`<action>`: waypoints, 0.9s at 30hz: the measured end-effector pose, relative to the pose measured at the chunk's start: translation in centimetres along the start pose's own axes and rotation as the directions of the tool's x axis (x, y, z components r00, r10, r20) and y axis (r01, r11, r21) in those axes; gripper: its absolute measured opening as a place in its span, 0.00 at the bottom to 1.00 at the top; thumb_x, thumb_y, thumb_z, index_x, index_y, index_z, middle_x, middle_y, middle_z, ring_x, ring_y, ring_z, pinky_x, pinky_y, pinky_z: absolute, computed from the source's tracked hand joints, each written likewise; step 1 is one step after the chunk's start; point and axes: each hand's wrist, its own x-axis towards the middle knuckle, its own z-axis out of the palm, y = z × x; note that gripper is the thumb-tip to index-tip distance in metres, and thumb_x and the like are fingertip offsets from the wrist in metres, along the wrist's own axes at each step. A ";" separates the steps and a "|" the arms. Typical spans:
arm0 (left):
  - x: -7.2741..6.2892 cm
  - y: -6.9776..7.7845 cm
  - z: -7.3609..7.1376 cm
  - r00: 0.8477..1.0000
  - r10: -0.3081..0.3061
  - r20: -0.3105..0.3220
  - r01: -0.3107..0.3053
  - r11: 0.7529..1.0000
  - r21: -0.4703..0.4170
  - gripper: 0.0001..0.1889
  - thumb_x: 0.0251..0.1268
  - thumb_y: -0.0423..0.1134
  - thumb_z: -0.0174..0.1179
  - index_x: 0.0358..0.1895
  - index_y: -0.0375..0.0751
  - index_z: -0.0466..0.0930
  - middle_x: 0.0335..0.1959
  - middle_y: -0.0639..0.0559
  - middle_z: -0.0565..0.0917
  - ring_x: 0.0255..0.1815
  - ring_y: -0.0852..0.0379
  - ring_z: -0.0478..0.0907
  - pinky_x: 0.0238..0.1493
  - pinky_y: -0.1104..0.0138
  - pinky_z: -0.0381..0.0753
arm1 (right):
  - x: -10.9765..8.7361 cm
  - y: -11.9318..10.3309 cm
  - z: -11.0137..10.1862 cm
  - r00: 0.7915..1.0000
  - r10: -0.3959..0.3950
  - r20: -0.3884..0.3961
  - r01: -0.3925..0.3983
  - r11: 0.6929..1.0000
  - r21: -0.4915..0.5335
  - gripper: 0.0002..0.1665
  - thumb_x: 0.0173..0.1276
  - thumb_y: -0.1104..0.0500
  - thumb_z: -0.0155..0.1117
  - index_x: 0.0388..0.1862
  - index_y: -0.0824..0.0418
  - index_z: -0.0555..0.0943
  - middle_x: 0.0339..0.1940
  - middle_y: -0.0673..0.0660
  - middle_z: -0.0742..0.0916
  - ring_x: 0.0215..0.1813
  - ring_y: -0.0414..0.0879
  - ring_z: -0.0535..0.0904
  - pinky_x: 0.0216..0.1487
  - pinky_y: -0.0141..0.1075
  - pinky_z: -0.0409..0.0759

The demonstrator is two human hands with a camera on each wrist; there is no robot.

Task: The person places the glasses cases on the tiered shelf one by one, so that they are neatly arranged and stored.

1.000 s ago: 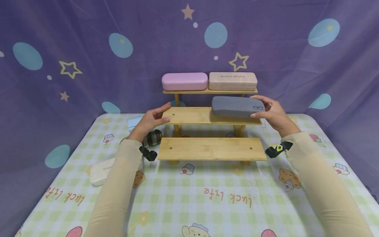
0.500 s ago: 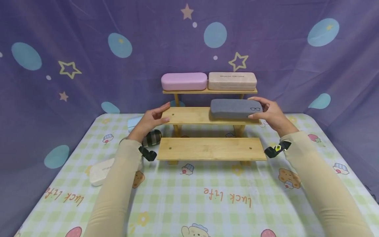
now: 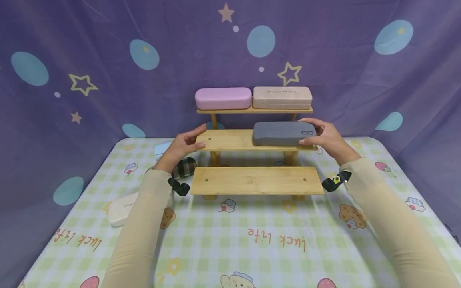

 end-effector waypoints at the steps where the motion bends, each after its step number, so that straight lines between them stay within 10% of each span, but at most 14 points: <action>1: 0.0 0.0 0.0 1.000 0.000 -0.002 0.000 1.000 0.000 0.32 0.63 0.30 0.59 0.70 0.36 0.60 0.74 0.49 0.57 0.72 0.52 0.58 0.55 0.77 0.71 | 0.0 -0.1 0.0 1.000 0.009 0.006 -0.009 1.000 -0.022 0.33 0.53 0.67 0.72 0.60 0.57 0.75 0.41 0.47 0.82 0.43 0.41 0.78 0.40 0.30 0.78; 8: 0.0 0.1 0.0 1.000 0.000 -0.013 0.000 1.000 0.017 0.32 0.63 0.31 0.60 0.70 0.36 0.60 0.73 0.49 0.58 0.72 0.54 0.56 0.57 0.77 0.69 | 0.4 -0.6 -0.9 0.996 0.062 0.062 -0.046 0.971 -0.233 0.38 0.54 0.59 0.74 0.65 0.52 0.72 0.23 0.47 0.65 0.28 0.43 0.61 0.31 0.36 0.64; 13: 0.1 0.0 -0.1 1.000 0.007 -0.005 -0.007 1.000 0.000 0.32 0.63 0.29 0.60 0.70 0.35 0.59 0.73 0.46 0.57 0.72 0.52 0.57 0.57 0.77 0.69 | 0.5 -0.8 -1.2 0.990 0.090 0.104 -0.054 0.950 -0.308 0.42 0.54 0.54 0.75 0.68 0.49 0.69 0.39 0.45 0.70 0.39 0.42 0.63 0.42 0.38 0.62; 20: 0.0 0.3 0.0 1.000 -0.004 -0.003 0.004 1.000 0.011 0.32 0.63 0.31 0.61 0.70 0.39 0.61 0.73 0.48 0.58 0.72 0.54 0.57 0.58 0.76 0.69 | 0.4 -0.6 -1.2 0.993 0.031 0.117 0.006 0.953 -0.302 0.41 0.56 0.57 0.73 0.69 0.52 0.68 0.19 0.48 0.56 0.22 0.42 0.55 0.26 0.37 0.59; 23: 0.0 0.4 0.0 1.000 -0.009 0.001 0.009 1.000 0.018 0.33 0.63 0.32 0.61 0.71 0.39 0.60 0.73 0.49 0.58 0.72 0.53 0.57 0.57 0.76 0.70 | 0.2 -0.6 -1.3 0.991 0.041 0.124 -0.003 0.956 -0.292 0.42 0.56 0.56 0.73 0.70 0.51 0.67 0.24 0.46 0.66 0.27 0.43 0.60 0.32 0.38 0.62; 27: 0.0 0.2 -0.1 1.000 -0.025 -0.006 0.025 1.000 0.012 0.33 0.62 0.32 0.61 0.71 0.41 0.61 0.73 0.51 0.58 0.71 0.53 0.60 0.56 0.76 0.71 | 0.1 -0.6 -1.4 0.985 0.053 0.162 -0.013 0.970 -0.242 0.44 0.58 0.56 0.72 0.72 0.52 0.63 0.66 0.52 0.71 0.64 0.47 0.65 0.63 0.44 0.64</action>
